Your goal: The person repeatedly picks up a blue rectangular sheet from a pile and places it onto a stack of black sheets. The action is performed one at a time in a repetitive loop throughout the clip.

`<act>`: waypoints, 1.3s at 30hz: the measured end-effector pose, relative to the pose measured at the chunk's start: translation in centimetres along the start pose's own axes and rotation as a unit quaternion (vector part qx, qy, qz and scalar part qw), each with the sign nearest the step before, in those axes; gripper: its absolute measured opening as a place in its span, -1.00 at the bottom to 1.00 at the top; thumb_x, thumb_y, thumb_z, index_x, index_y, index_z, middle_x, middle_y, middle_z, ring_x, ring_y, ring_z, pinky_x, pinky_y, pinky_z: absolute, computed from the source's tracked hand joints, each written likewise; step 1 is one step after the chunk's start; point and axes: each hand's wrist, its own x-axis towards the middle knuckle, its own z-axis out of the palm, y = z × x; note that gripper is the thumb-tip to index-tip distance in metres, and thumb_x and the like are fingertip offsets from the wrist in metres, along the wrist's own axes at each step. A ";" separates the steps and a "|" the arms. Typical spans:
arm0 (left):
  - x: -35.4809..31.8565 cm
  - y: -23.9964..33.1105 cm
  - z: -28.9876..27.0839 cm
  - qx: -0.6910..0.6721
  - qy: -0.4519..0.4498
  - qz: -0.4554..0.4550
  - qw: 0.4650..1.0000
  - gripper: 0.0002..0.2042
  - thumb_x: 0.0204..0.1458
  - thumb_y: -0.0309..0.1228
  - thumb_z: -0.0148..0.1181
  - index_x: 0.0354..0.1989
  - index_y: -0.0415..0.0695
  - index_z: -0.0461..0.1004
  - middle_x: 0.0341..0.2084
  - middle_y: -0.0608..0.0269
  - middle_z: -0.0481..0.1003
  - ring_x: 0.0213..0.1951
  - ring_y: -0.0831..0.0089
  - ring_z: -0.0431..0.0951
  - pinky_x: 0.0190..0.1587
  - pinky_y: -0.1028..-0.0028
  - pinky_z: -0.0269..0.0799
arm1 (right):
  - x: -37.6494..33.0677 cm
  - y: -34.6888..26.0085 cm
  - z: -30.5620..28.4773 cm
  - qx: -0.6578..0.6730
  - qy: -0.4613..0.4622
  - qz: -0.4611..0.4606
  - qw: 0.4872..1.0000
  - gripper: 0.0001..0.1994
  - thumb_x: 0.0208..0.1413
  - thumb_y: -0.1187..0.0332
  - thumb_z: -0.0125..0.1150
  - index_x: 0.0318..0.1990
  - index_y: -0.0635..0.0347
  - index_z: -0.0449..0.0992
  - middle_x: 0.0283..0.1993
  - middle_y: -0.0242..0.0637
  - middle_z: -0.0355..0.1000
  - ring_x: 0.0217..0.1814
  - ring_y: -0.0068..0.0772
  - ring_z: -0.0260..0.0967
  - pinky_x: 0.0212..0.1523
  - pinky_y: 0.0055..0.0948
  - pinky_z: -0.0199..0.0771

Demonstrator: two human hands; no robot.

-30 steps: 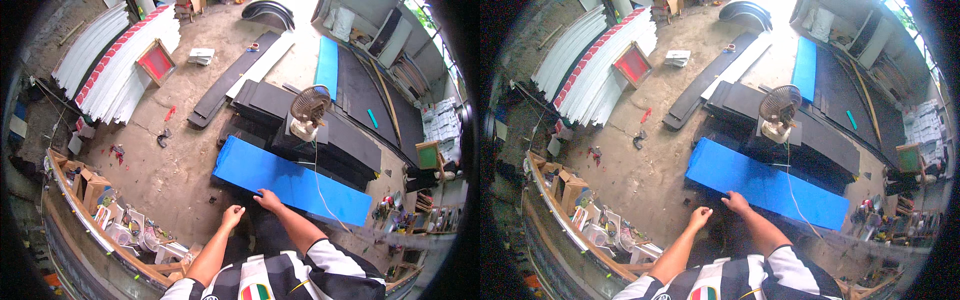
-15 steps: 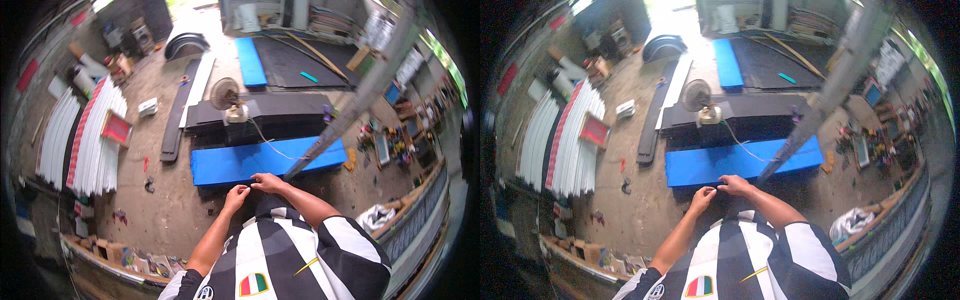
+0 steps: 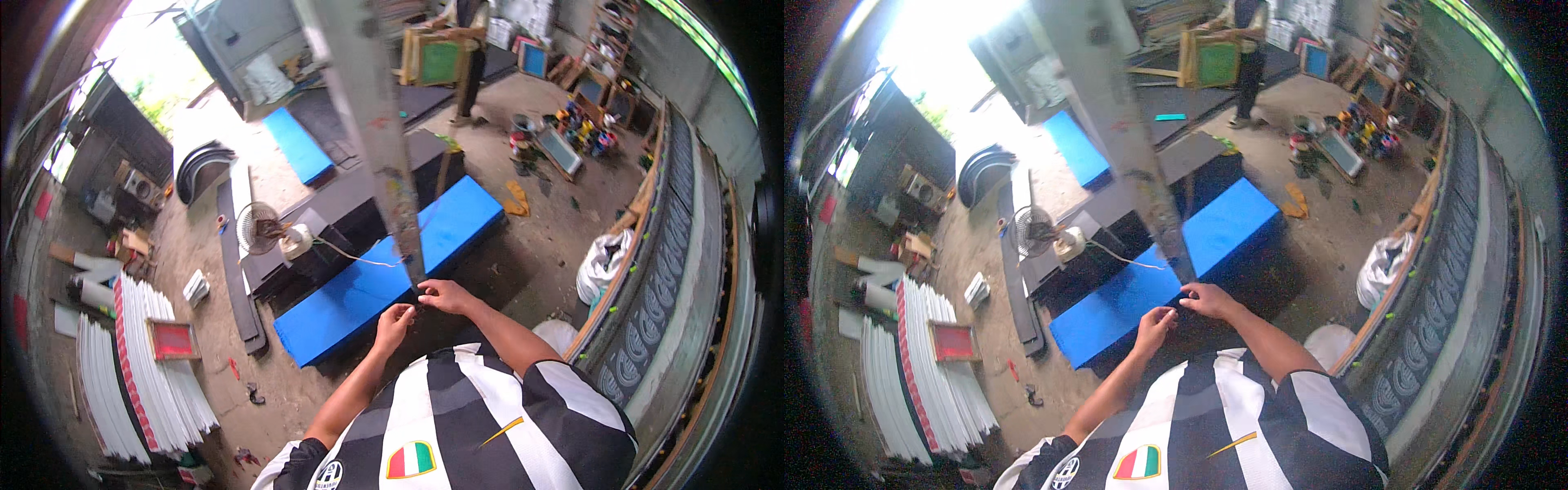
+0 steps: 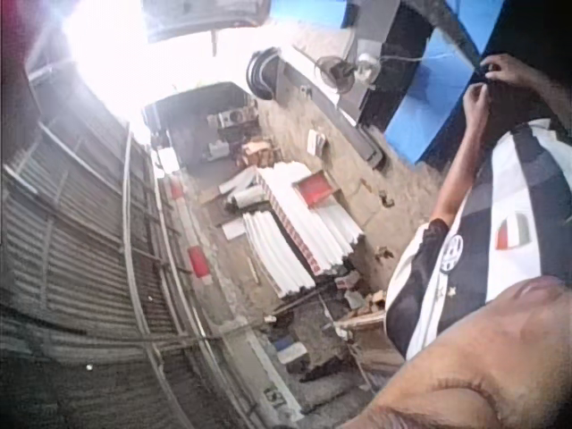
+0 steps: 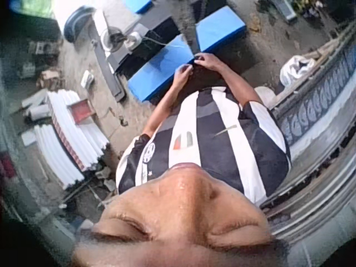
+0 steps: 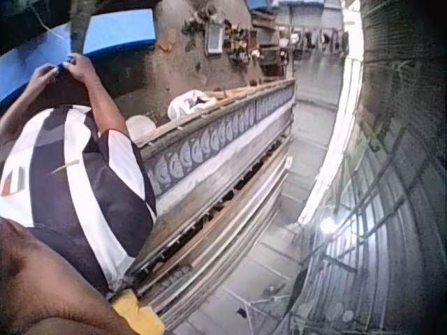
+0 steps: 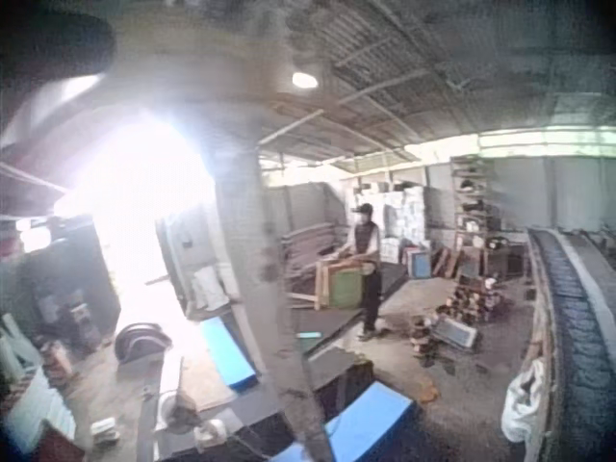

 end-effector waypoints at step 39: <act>50.8 23.4 45.5 -0.034 -0.193 0.042 0.980 -0.73 0.27 -0.31 0.24 -0.01 -0.27 0.57 -0.22 0.20 0.63 -0.18 0.49 0.59 -0.07 0.44 0.53 | 8.0 23.9 -60.0 0.072 0.164 0.051 0.982 -0.46 0.19 0.10 0.36 0.27 0.09 0.48 0.11 -0.04 0.55 0.10 -0.19 0.55 0.11 -0.23 0.51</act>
